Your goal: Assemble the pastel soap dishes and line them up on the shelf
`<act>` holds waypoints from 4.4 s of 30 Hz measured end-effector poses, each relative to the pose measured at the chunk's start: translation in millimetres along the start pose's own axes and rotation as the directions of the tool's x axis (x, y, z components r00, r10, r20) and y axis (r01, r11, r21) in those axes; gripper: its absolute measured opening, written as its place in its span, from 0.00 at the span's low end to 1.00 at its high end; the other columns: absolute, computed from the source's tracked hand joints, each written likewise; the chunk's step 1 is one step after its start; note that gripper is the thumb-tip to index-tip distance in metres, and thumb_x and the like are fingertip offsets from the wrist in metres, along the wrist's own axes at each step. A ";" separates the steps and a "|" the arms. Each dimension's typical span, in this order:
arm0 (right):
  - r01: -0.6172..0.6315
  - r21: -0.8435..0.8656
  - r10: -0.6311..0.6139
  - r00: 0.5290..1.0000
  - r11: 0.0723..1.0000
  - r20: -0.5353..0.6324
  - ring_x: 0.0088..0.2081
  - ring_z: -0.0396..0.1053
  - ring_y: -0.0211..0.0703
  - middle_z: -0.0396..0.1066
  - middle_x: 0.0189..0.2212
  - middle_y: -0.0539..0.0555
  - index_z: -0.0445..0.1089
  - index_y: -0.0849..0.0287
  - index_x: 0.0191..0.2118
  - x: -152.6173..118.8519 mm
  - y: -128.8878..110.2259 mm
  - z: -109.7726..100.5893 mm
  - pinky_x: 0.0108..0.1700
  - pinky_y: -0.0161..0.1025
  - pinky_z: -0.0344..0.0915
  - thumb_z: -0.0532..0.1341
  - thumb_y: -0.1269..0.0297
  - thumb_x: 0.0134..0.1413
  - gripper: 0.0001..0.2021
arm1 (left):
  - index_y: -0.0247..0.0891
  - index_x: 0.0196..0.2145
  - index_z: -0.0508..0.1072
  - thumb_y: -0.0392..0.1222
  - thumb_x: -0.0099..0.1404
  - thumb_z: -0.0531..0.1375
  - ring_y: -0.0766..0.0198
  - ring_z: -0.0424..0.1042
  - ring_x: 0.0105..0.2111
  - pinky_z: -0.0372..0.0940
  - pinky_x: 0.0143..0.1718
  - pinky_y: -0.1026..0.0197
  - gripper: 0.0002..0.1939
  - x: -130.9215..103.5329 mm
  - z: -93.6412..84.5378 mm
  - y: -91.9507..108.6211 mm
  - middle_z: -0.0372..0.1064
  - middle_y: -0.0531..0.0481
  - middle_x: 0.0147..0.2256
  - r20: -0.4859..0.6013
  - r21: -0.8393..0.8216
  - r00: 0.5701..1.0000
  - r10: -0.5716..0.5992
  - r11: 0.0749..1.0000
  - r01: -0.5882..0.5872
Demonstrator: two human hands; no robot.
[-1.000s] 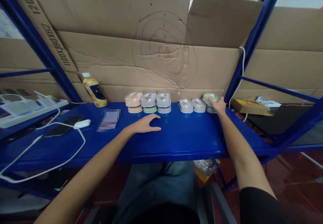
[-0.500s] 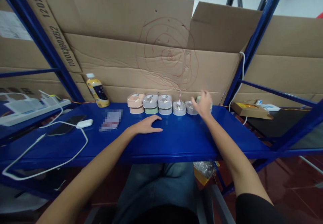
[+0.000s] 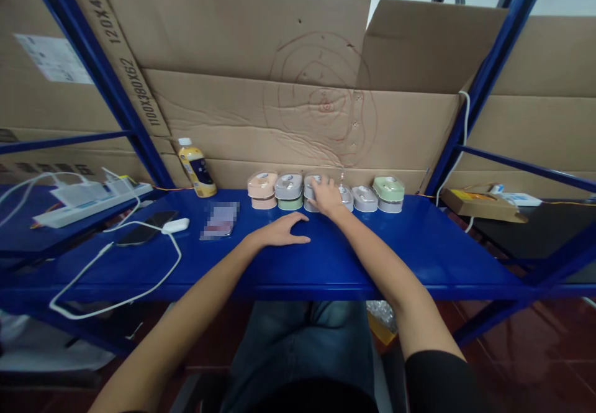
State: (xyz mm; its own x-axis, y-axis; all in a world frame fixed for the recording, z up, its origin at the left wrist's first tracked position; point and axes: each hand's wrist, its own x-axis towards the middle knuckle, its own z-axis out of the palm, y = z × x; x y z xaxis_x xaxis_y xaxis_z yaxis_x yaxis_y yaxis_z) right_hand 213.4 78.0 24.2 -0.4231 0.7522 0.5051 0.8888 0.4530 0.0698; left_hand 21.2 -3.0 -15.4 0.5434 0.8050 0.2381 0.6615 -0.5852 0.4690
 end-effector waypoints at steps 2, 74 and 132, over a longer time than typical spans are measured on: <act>-0.009 0.090 0.016 0.997 0.996 -0.080 0.59 0.65 0.65 0.63 0.64 0.69 0.59 0.60 0.67 -8.6 15.1 -2.0 0.60 0.57 0.65 0.63 0.58 0.62 0.30 | 0.35 0.57 0.71 0.62 0.60 0.67 0.44 0.71 0.59 0.63 0.63 0.46 0.36 0.2 -0.3 -0.1 0.71 0.35 0.58 -0.014 -0.015 1.000 -0.026 1.000 0.026; -0.107 0.854 0.337 0.938 0.509 -0.084 0.42 0.77 0.48 0.77 0.46 0.57 0.64 0.53 0.59 -68.7 84.7 -28.3 0.45 0.46 0.74 0.55 0.34 0.62 0.32 | 0.35 0.55 0.75 0.58 0.74 0.50 0.49 0.67 0.59 0.59 0.66 0.48 0.28 7.3 -13.8 -10.2 0.69 0.38 0.55 -0.575 -0.133 0.808 -0.128 0.989 0.062; 0.197 0.658 -0.296 0.954 0.726 0.041 0.56 0.72 0.58 0.73 0.56 0.60 0.69 0.52 0.65 -89.6 52.8 -15.0 0.61 0.55 0.65 0.76 0.47 0.44 0.42 | 0.39 0.68 0.57 0.57 0.52 0.74 0.42 0.68 0.61 0.62 0.64 0.38 0.53 5.1 14.4 -17.4 0.65 0.34 0.63 -0.154 -0.314 0.985 -0.079 0.949 0.027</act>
State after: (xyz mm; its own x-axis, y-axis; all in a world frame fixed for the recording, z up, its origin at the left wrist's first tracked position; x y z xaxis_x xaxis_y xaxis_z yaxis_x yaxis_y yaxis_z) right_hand 300.9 27.4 -4.5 -0.6739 0.6034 0.4264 0.4462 0.7924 -0.4160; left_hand 19.8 9.9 -34.6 0.4036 0.8540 0.3283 0.4803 -0.5031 0.7185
